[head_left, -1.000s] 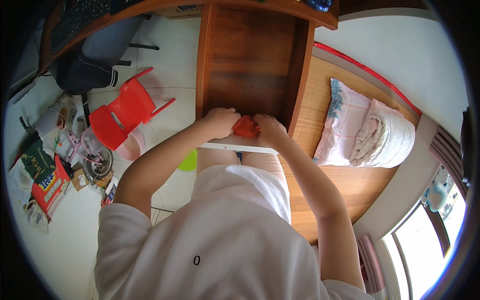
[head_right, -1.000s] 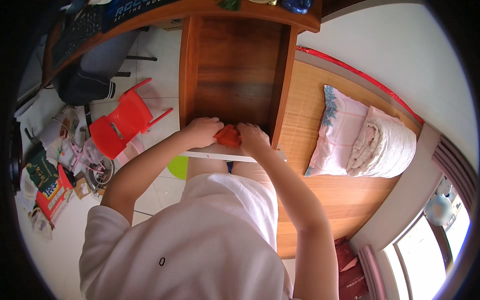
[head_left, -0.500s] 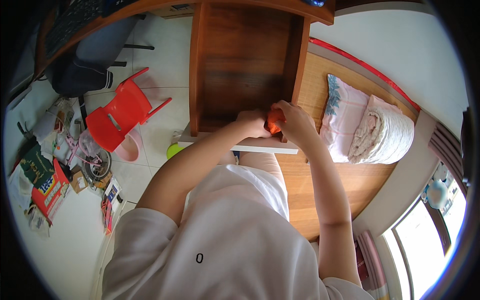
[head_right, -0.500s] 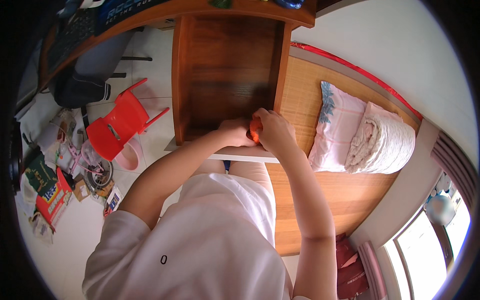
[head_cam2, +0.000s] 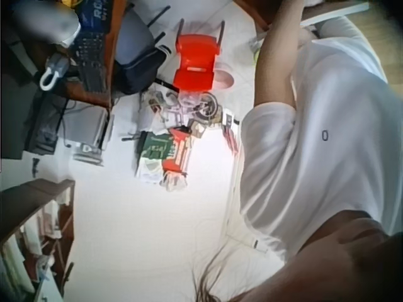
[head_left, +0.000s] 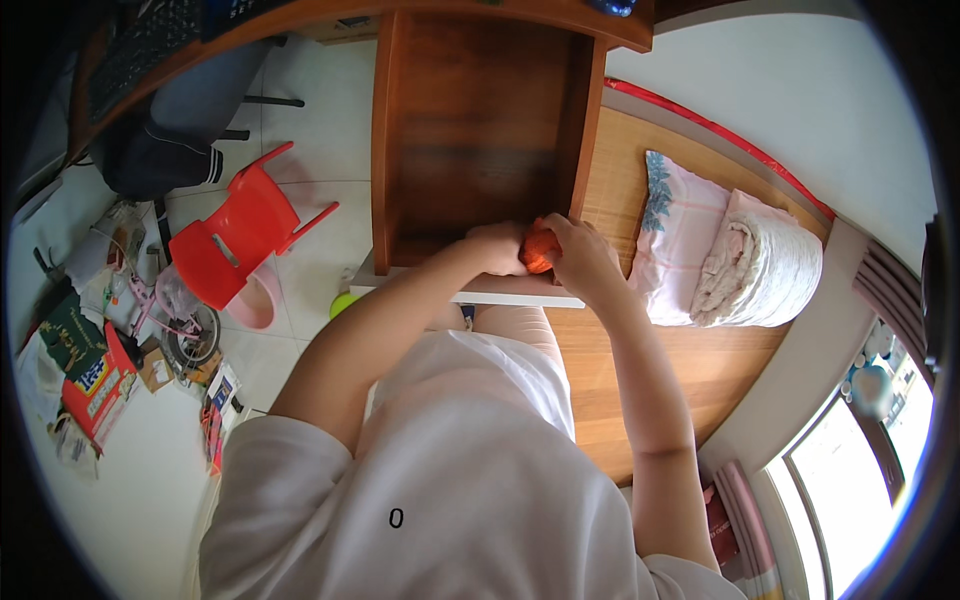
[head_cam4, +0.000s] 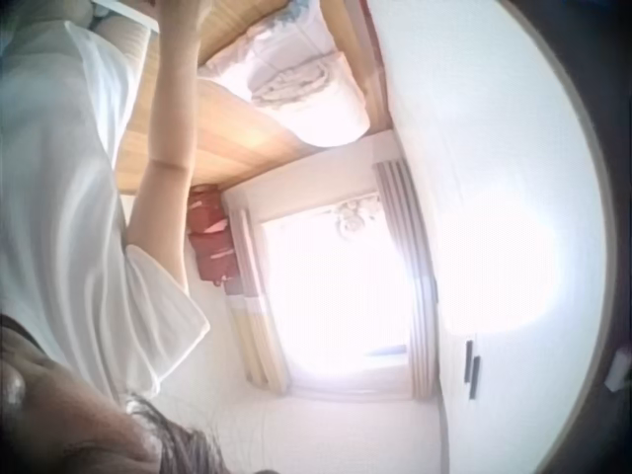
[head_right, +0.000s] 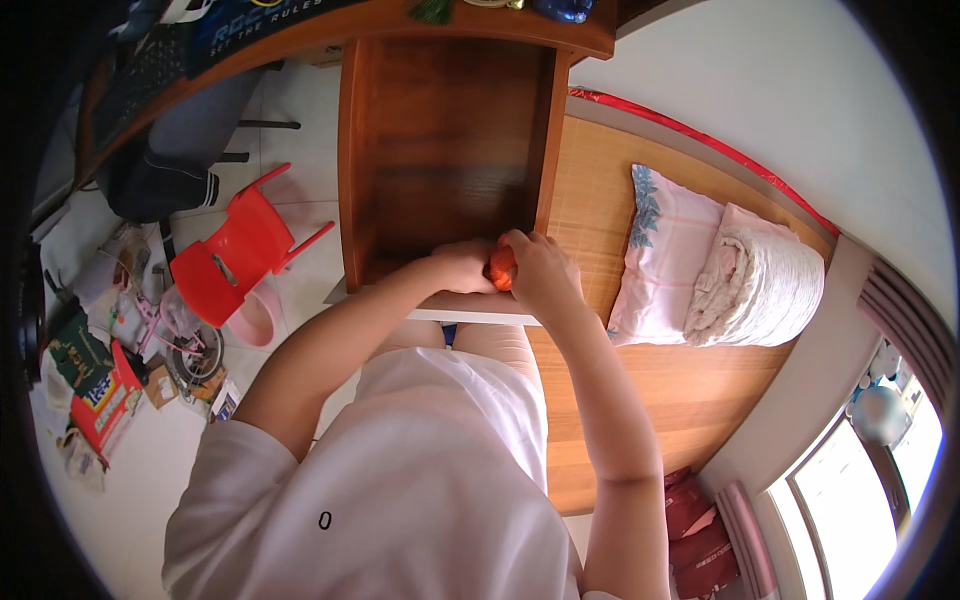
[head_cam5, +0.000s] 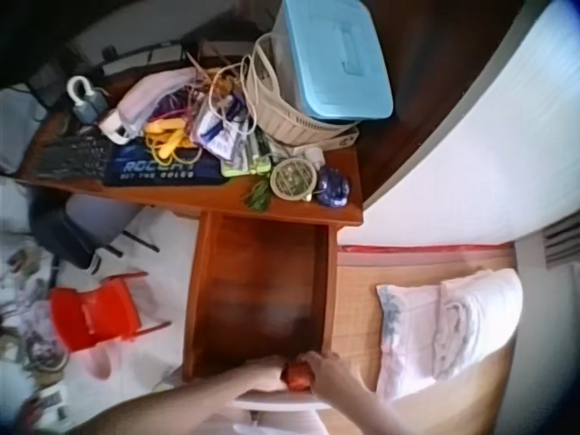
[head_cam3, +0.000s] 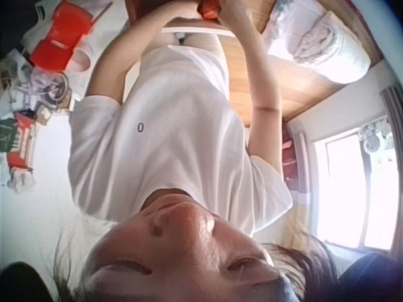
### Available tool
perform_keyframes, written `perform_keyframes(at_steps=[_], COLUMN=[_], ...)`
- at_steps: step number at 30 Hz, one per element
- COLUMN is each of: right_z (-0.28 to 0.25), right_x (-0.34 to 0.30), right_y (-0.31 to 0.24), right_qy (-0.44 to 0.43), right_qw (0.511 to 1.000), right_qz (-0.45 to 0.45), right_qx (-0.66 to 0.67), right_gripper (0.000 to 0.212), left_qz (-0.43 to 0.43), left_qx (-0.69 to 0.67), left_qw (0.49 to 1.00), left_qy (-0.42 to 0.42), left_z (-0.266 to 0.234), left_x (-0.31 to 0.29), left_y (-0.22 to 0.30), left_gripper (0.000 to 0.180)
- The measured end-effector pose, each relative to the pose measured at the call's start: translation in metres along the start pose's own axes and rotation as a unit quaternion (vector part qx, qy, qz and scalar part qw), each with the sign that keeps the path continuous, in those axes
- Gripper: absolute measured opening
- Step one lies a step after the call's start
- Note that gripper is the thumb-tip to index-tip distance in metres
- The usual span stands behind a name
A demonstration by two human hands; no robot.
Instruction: The person removes various items from a wooden desk drawer, including an abacus, a yellow cloth, a blue mask, a yellow toy, a pink cord, a white cord, a pink mask, a blue ball, a small fan, pens, a plastic bag, and a white plug. They then wipe the inside of the empty drawer with an orange cloth.
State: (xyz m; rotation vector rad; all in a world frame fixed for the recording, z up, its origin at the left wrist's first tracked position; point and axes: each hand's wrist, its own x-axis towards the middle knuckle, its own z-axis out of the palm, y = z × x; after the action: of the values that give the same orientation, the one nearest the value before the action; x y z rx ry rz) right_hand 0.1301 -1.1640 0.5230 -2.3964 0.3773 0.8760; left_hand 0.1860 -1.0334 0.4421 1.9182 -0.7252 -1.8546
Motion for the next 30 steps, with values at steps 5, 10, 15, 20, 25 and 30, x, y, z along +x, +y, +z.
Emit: perform_keyframes(at_steps=[5, 10, 15, 20, 25, 30], right_z=[0.02, 0.055, 0.069, 0.082, 0.073, 0.067], right_x=[-0.003, -0.008, -0.003, 0.003, 0.008, 0.011], right_y=[-0.003, -0.016, -0.038, -0.042, -0.04, -0.053], right_qy=[-0.034, -0.096, -0.108, -0.095, -0.142, -0.126], right_qw=[0.999, 0.993, 0.992, 0.994, 0.988, 0.986], right_qz=[-0.009, -0.032, -0.028, -0.041, -0.023, -0.02], right_qx=[0.017, 0.06, 0.057, 0.046, 0.062, 0.111], right_gripper=[0.031, 0.034, 0.035, 0.035, 0.034, 0.035], left_qz=[0.021, 0.011, -0.067, -0.083, -0.092, -0.025], left_qx=[0.09, 0.145, 0.253, 0.335, 0.269, 0.169], left_qw=[0.994, 0.984, 0.954, 0.924, 0.953, 0.966], left_qy=[0.058, 0.099, 0.145, 0.161, 0.107, 0.194], left_z=[-0.004, -0.004, -0.002, 0.009, -0.001, -0.021], left_x=[-0.019, -0.042, -0.071, -0.083, -0.107, -0.144], left_y=[-0.055, -0.092, -0.086, -0.083, -0.081, -0.07], left_gripper=[0.046, 0.031, 0.024, 0.022, 0.024, 0.027])
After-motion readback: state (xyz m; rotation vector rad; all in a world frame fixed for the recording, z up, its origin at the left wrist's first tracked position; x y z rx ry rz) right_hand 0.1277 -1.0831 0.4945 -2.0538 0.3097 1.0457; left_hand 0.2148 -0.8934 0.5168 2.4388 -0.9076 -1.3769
